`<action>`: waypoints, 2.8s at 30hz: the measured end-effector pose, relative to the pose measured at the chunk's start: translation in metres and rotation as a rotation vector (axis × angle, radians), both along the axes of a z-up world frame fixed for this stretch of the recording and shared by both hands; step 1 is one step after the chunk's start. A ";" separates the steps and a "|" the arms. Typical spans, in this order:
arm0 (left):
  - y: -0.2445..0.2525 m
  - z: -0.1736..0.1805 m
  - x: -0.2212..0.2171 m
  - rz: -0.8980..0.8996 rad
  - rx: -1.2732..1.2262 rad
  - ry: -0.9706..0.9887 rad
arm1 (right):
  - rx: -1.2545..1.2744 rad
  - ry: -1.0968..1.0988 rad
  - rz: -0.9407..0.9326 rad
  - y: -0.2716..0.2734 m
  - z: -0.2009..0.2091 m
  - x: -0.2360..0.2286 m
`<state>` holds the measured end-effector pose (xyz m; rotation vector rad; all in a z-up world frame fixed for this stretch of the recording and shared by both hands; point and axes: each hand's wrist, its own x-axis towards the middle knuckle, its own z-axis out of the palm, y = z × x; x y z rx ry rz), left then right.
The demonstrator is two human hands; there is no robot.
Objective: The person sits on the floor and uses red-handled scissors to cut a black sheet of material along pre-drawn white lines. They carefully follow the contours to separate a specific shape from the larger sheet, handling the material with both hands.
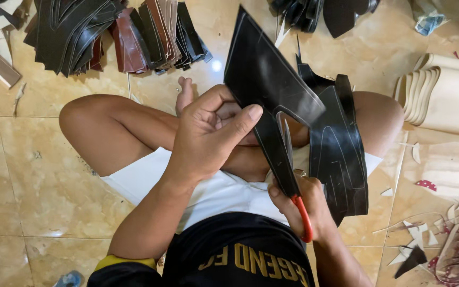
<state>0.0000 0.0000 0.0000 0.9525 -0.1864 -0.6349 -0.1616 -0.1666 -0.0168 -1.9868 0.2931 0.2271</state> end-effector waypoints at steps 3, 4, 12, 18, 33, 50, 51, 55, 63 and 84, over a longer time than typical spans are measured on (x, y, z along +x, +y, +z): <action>0.000 0.000 -0.005 0.006 0.015 -0.002 | 0.081 0.185 -0.114 0.006 0.006 0.003; 0.000 -0.001 -0.006 0.006 0.026 -0.029 | 0.114 0.303 -0.174 0.007 0.007 0.005; 0.003 0.000 -0.007 -0.031 0.110 -0.139 | 0.004 0.034 -0.069 0.001 0.005 0.001; 0.002 0.004 -0.006 -0.044 0.113 -0.135 | 0.020 0.047 -0.098 0.001 0.002 -0.004; 0.021 0.021 0.020 -0.219 0.430 -0.329 | 0.058 0.015 0.084 -0.028 0.015 -0.002; 0.024 0.020 0.022 -0.210 0.453 -0.448 | -0.003 0.076 0.100 -0.032 0.018 0.002; 0.024 0.019 0.022 -0.210 0.457 -0.453 | -0.008 0.087 0.087 -0.032 0.018 0.002; 0.025 0.019 0.023 -0.223 0.383 -0.412 | -0.034 0.083 0.095 -0.031 0.020 0.004; 0.026 0.023 0.025 -0.266 0.434 -0.366 | -0.117 0.086 0.103 -0.033 0.022 0.005; 0.127 -0.087 0.108 0.714 -0.041 -0.073 | -0.213 0.345 -0.131 -0.035 -0.031 -0.031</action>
